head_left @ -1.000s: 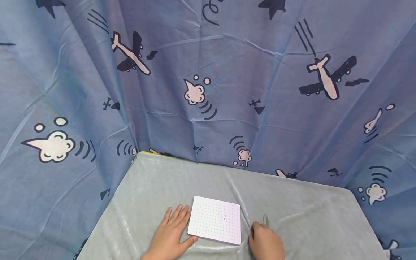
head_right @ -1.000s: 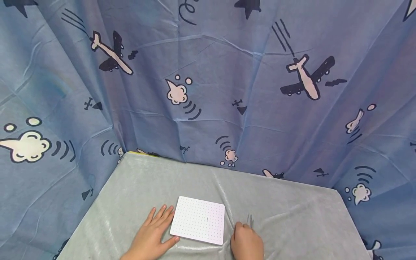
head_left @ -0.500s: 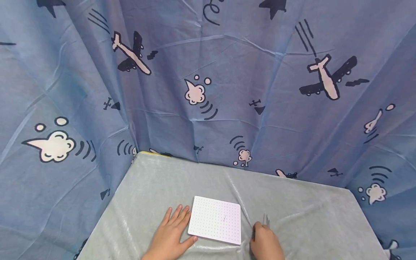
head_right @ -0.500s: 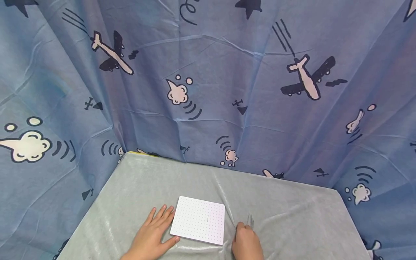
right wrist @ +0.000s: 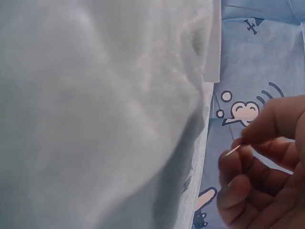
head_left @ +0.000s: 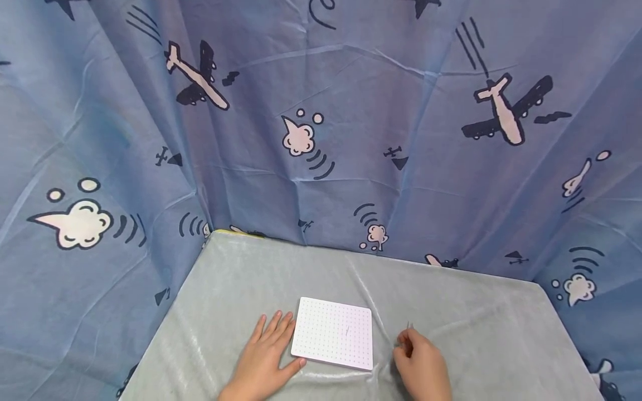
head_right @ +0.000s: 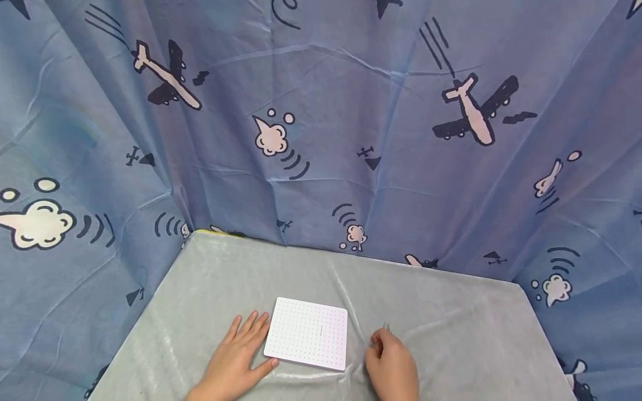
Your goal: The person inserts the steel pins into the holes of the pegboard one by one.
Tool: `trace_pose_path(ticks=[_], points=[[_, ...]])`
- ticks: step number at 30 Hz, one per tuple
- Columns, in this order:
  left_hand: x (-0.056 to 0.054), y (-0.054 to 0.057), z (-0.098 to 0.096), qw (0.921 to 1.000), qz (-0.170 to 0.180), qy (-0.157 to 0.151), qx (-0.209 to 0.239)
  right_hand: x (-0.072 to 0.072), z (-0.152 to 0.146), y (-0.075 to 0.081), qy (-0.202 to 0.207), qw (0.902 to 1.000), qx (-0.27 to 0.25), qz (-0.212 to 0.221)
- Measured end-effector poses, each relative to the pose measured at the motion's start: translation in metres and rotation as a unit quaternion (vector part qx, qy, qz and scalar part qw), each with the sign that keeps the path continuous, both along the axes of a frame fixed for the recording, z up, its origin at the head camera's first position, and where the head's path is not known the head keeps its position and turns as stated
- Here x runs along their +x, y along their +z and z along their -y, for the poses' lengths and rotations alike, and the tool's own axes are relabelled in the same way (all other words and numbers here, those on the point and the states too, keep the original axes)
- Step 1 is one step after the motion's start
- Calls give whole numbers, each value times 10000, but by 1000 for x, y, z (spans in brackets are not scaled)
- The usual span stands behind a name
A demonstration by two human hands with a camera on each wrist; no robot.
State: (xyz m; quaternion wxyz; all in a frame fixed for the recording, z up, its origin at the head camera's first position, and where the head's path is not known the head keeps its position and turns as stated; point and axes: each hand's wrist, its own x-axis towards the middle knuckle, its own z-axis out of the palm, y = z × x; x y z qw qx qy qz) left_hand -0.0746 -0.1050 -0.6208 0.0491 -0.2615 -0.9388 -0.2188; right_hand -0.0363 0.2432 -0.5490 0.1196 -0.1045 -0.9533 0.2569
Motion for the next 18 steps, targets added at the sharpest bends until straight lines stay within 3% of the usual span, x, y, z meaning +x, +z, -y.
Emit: trace_pose_path(ticks=[3,6,12,18], points=[[0,0,0,10000,77,19,24,-2,3,1,-27,9985,-49,-552],[0,-1,0,9999,157,29,54,-4,7,2,-21,9962,-211,-843],[0,0,0,9997,223,33,35,-7,18,6,-5,9946,-668,-791],[0,-1,0,9998,201,56,-15,-12,29,7,266,9923,-997,-688]])
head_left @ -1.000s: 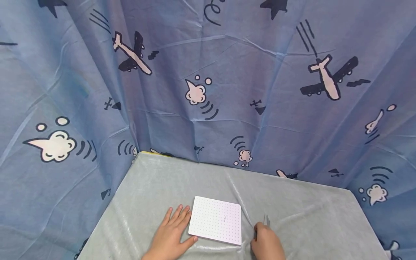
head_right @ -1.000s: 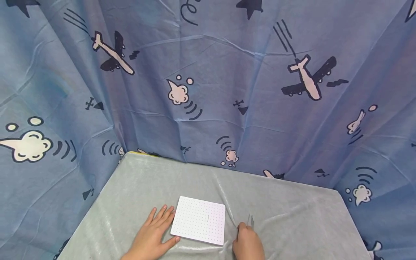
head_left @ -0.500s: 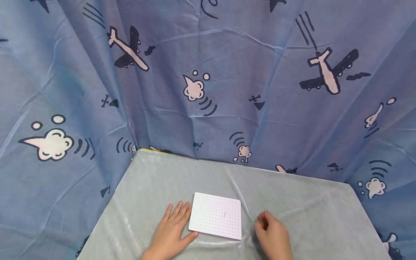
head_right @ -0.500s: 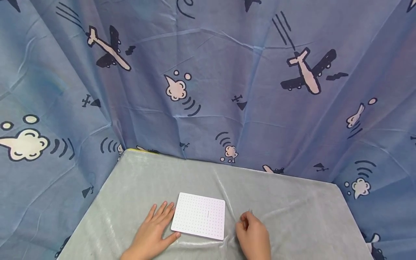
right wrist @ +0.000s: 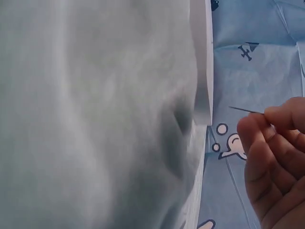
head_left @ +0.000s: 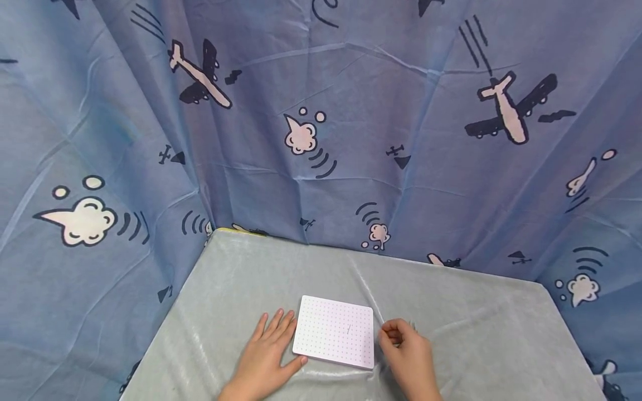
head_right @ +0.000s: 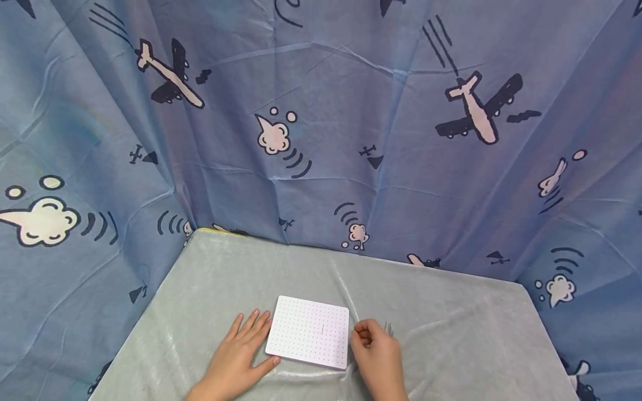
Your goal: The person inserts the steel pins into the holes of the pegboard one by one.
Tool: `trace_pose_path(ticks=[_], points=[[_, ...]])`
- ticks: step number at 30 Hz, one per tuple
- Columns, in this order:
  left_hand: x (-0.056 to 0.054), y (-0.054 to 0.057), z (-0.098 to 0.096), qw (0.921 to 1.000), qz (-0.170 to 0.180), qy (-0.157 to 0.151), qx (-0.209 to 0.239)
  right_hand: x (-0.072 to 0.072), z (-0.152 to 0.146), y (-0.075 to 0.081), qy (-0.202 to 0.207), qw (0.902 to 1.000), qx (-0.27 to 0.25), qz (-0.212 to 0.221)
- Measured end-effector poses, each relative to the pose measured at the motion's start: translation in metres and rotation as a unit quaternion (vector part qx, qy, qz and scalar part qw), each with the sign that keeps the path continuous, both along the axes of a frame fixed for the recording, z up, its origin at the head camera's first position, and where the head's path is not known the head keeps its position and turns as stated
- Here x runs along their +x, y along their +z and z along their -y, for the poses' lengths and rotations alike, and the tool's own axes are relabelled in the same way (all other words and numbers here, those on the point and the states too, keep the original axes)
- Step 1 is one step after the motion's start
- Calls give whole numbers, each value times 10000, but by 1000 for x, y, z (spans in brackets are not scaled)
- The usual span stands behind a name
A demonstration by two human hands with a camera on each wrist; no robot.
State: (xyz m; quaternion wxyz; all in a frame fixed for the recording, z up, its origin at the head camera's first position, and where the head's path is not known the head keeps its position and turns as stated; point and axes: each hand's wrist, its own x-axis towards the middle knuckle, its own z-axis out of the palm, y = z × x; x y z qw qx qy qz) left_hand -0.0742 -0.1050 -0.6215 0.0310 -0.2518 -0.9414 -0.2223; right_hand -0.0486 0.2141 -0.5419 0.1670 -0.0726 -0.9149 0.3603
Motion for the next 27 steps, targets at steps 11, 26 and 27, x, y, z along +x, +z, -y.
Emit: trace_pose_path(ticks=[11,26,27], points=[[0,-2,0,9994,-321,6,100,-5,14,-9,590,9954,-597,-459],[1,0,-1,9992,-388,1,59,-4,20,-15,797,9966,-197,-20],[1,0,-1,9993,-367,2,44,-4,20,-15,799,9966,-175,-22]])
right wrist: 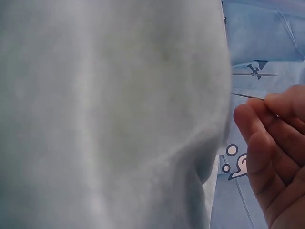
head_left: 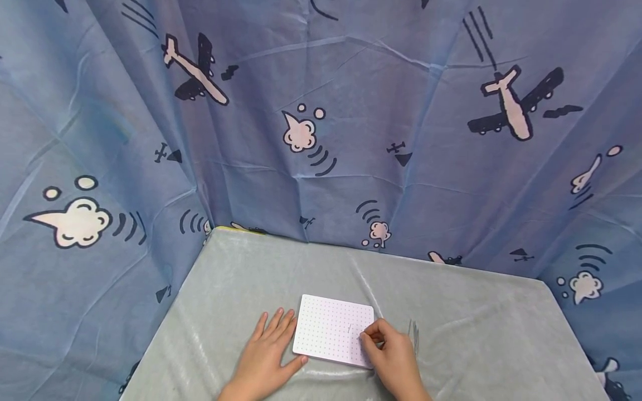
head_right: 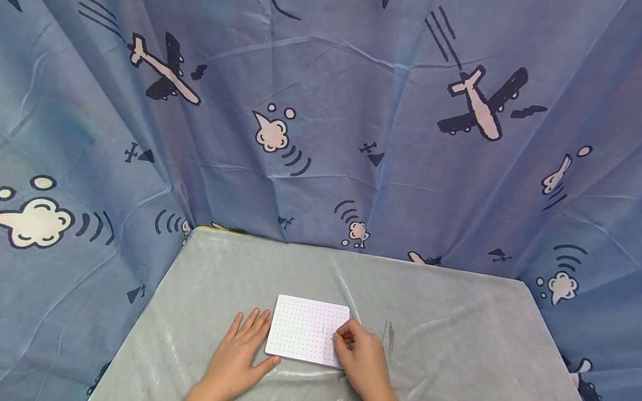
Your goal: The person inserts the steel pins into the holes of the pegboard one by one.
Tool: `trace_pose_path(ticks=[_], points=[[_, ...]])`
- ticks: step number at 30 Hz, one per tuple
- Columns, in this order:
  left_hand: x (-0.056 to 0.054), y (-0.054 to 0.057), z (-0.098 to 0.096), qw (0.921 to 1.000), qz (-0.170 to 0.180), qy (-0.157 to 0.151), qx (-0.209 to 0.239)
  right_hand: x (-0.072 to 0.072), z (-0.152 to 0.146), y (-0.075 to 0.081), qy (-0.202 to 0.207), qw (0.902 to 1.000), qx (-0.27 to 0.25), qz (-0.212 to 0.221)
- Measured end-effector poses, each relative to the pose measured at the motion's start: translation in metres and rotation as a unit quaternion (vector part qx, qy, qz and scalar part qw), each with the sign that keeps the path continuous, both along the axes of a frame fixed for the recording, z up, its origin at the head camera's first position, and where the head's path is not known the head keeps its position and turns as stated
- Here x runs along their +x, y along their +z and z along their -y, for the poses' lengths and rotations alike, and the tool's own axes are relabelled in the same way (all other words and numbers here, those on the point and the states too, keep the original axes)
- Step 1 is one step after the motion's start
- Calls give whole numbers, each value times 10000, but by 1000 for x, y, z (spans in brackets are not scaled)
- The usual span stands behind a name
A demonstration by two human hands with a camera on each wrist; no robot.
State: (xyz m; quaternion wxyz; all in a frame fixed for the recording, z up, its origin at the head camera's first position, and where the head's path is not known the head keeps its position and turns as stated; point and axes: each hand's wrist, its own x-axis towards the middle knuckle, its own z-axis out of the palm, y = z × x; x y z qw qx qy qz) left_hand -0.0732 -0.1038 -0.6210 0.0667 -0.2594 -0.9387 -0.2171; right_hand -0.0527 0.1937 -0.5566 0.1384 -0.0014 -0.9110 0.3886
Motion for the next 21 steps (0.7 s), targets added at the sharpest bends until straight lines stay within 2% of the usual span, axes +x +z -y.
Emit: trace_pose_path(ticks=[13,17,21], points=[[1,-1,1,9999,116,-8,-60,0,3,0,106,9997,211,-1],[1,-4,1,10000,-33,-7,-21,-1,4,0,143,9992,368,-56],[-2,-3,1,9997,-232,-10,38,-4,3,-2,213,9976,577,-318]])
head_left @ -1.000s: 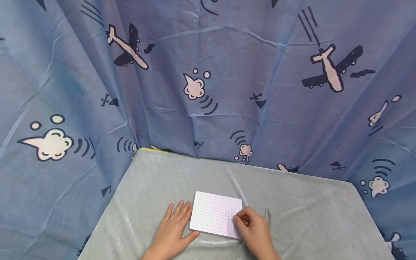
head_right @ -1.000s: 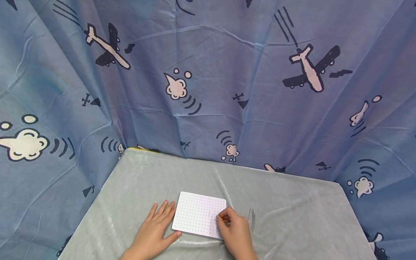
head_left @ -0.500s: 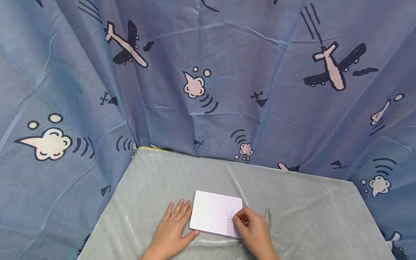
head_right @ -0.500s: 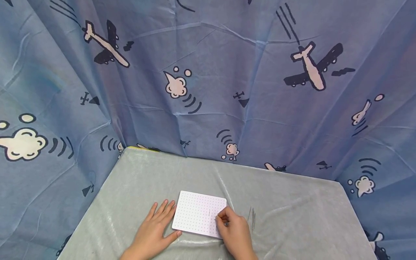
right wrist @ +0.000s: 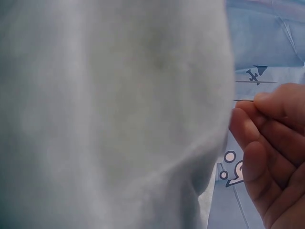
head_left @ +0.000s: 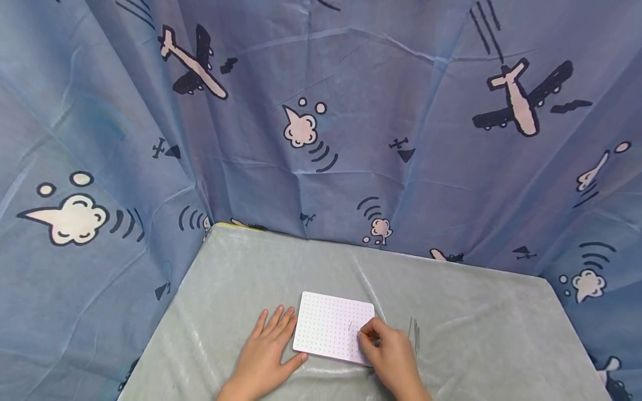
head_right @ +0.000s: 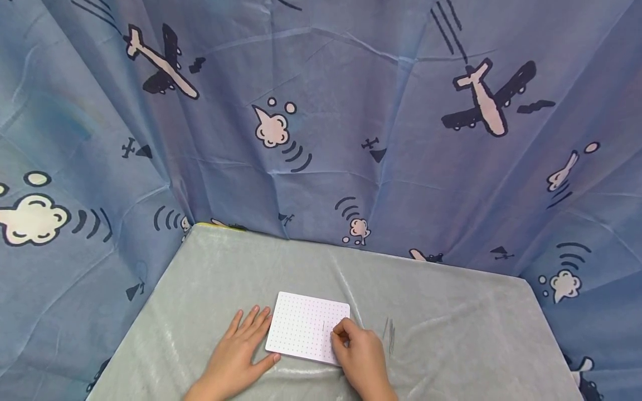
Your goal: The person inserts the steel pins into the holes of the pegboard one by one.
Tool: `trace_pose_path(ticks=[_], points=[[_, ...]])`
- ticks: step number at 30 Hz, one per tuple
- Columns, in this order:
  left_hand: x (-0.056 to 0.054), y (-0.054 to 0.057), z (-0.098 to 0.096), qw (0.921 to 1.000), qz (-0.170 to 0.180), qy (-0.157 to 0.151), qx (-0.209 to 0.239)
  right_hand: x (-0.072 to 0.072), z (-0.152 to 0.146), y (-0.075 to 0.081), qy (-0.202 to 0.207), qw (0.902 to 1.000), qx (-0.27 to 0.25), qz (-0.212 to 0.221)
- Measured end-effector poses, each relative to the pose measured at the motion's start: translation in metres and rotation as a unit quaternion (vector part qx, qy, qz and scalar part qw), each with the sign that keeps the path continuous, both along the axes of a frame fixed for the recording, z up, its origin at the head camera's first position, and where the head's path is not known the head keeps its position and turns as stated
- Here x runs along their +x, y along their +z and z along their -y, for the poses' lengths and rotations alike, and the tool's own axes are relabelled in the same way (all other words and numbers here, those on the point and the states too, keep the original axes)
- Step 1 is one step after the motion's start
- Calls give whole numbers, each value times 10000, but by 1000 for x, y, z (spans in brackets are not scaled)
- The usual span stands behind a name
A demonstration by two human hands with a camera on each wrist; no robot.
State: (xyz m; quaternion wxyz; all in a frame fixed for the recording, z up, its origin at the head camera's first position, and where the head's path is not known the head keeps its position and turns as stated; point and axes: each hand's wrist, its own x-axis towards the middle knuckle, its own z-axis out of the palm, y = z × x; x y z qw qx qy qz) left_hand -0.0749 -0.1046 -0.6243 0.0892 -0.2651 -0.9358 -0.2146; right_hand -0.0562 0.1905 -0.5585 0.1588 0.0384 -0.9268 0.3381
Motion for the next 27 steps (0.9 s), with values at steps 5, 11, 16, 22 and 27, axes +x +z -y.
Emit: trace_pose_path(ticks=[5,11,16,22,27], points=[[-3,4,-1,10000,-83,16,14,-5,-2,2,137,9989,231,-379],[-3,6,-1,10000,-26,40,-5,-7,-4,6,247,9989,232,-317],[-2,7,-1,10000,88,28,-11,-6,-4,7,180,9998,47,50],[0,7,-1,9995,314,13,46,-4,-4,4,61,9995,-169,241],[2,7,-1,9996,248,2,95,-2,-7,3,111,9981,-427,437]])
